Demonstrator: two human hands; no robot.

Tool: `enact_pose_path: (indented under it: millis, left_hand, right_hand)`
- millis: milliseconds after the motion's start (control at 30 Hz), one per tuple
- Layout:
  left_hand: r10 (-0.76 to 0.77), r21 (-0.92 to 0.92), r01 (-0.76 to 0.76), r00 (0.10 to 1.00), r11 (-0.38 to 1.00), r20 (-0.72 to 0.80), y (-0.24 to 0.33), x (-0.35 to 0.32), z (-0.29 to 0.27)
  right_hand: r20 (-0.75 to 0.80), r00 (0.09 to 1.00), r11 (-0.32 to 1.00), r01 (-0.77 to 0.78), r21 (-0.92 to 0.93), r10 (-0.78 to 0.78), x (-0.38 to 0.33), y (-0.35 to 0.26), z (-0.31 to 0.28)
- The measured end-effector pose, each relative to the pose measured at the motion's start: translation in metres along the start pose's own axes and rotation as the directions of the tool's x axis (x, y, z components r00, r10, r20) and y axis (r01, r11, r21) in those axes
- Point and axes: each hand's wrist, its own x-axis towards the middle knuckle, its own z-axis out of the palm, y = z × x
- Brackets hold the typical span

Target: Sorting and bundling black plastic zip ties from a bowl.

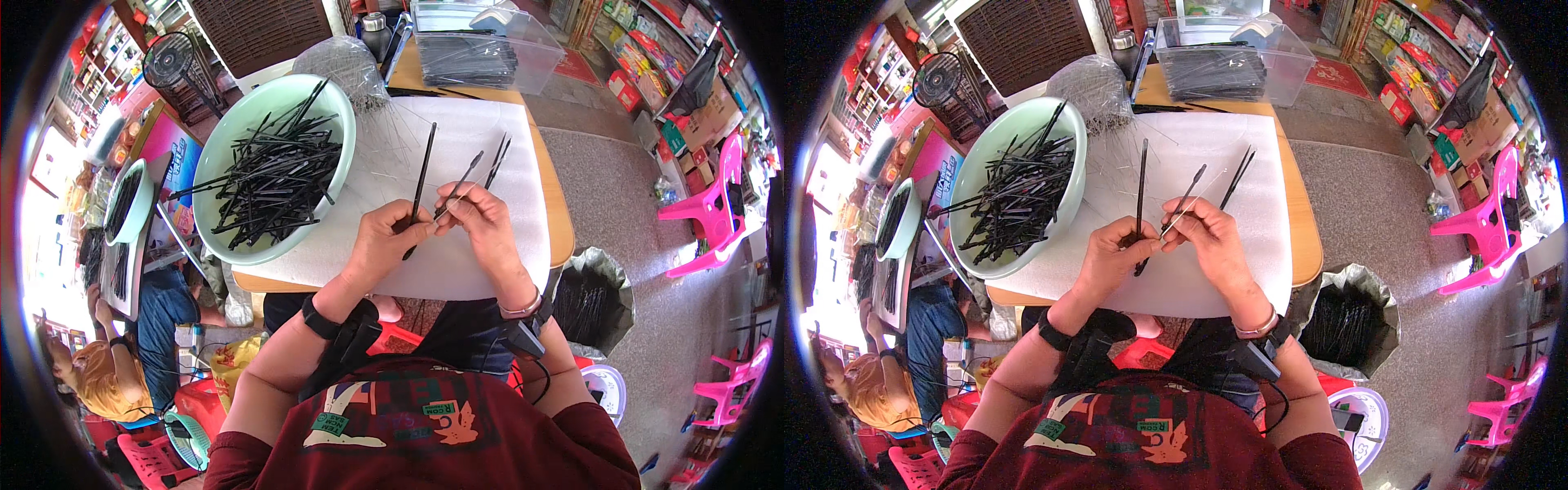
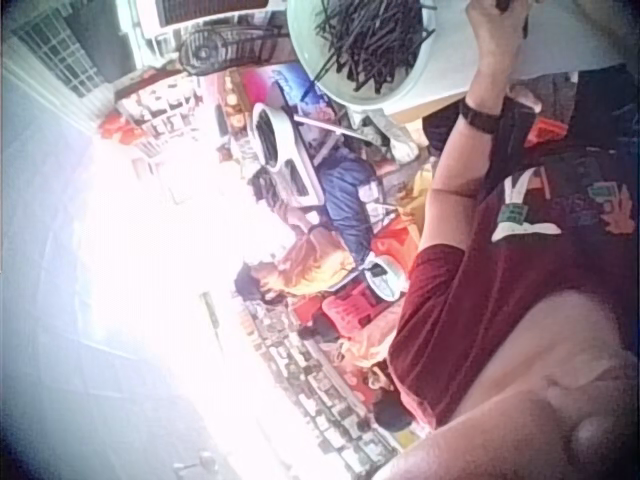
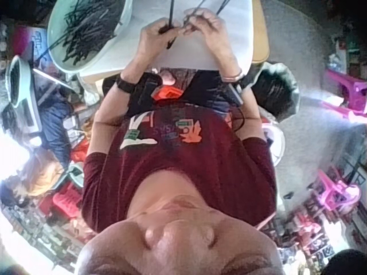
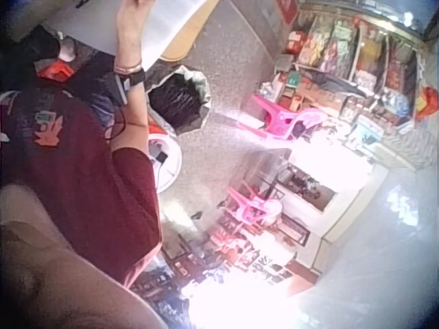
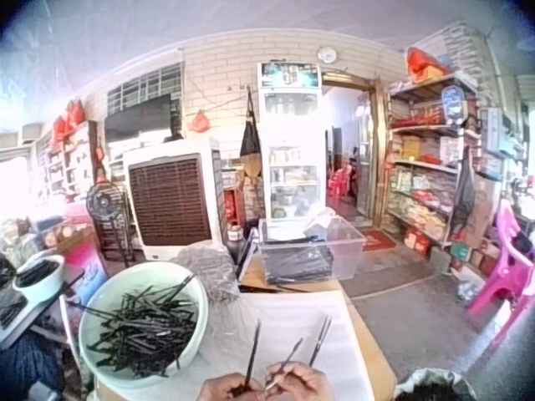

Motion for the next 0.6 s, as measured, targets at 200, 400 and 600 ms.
enact_pose_path:
  millis: [200, 400, 600]
  left_hand:
    - [-0.05, 0.023, 0.05, 0.999, 0.998, -0.011, 0.001, 0.001, 0.0]
    - [-0.086, -0.003, 0.086, 0.996, 0.996, -0.024, 0.0, 0.002, 0.004]
    - [-0.057, -0.03, 0.055, 0.997, 0.998, -0.054, -0.005, 0.004, 0.011]
  right_hand:
    - [0.012, 1.0, 0.998, 0.024, -0.061, -0.024, -0.001, 0.0, 0.001]
    - [-0.068, 0.99, 0.958, 0.098, -0.27, -0.12, -0.001, 0.003, 0.005]
    - [-0.086, 0.97, 0.755, 0.119, -0.645, -0.227, 0.0, 0.005, 0.01]
